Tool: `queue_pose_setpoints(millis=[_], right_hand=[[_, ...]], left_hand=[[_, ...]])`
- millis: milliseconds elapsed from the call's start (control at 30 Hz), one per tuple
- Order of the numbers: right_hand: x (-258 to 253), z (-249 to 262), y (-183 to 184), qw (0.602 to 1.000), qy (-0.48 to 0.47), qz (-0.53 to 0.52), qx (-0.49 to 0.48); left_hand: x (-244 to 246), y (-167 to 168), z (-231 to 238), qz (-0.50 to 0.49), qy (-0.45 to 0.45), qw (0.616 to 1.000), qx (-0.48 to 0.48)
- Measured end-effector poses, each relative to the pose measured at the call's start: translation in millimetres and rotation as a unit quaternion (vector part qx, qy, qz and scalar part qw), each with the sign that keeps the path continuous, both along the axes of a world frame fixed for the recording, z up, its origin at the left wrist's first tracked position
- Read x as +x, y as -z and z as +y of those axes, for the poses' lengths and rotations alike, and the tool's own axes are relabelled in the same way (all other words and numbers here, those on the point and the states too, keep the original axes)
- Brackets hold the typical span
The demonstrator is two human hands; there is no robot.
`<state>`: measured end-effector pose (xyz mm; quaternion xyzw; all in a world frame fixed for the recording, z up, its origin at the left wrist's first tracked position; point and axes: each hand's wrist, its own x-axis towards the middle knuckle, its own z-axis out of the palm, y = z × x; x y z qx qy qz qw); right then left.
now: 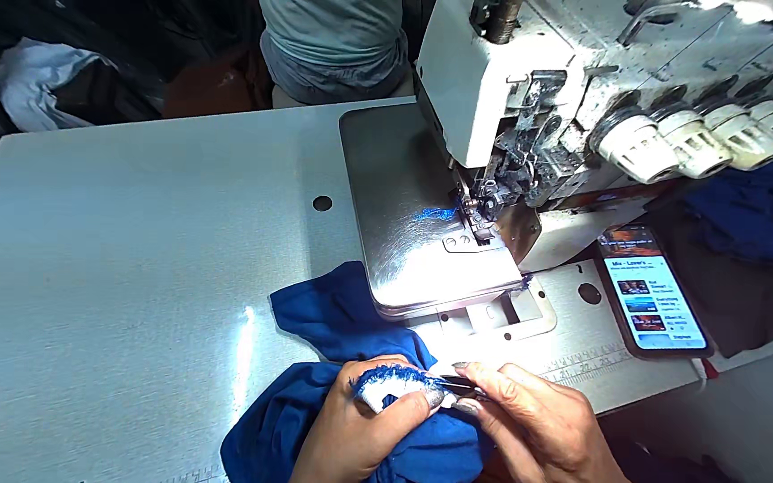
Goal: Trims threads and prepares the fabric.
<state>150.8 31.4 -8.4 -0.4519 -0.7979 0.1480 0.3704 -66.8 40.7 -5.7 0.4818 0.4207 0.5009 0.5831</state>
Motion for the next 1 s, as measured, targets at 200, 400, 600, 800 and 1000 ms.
queue_pose_setpoints(millis=[200, 400, 600, 800, 1000], right_hand=[[-4, 4, 3, 0.999, -0.031, 0.011, 0.022], [1, 4, 5, 0.997, -0.047, 0.056, -0.018], [3, 2, -1, 1.000, -0.015, -0.016, 0.006], [-5, 5, 6, 0.997, -0.038, 0.068, -0.014], [-8, 7, -3, 0.965, -0.040, 0.189, -0.175]], left_hand=[[0, 1, 0, -0.008, 0.015, 1.000, 0.006], [0, -1, 0, -0.017, 0.011, 1.000, -0.009], [0, 0, 0, -0.007, 0.010, 1.000, 0.005], [-2, 1, 1, -0.015, 0.031, 0.999, 0.013], [-2, 2, 0, -0.016, 0.033, 0.999, 0.029]])
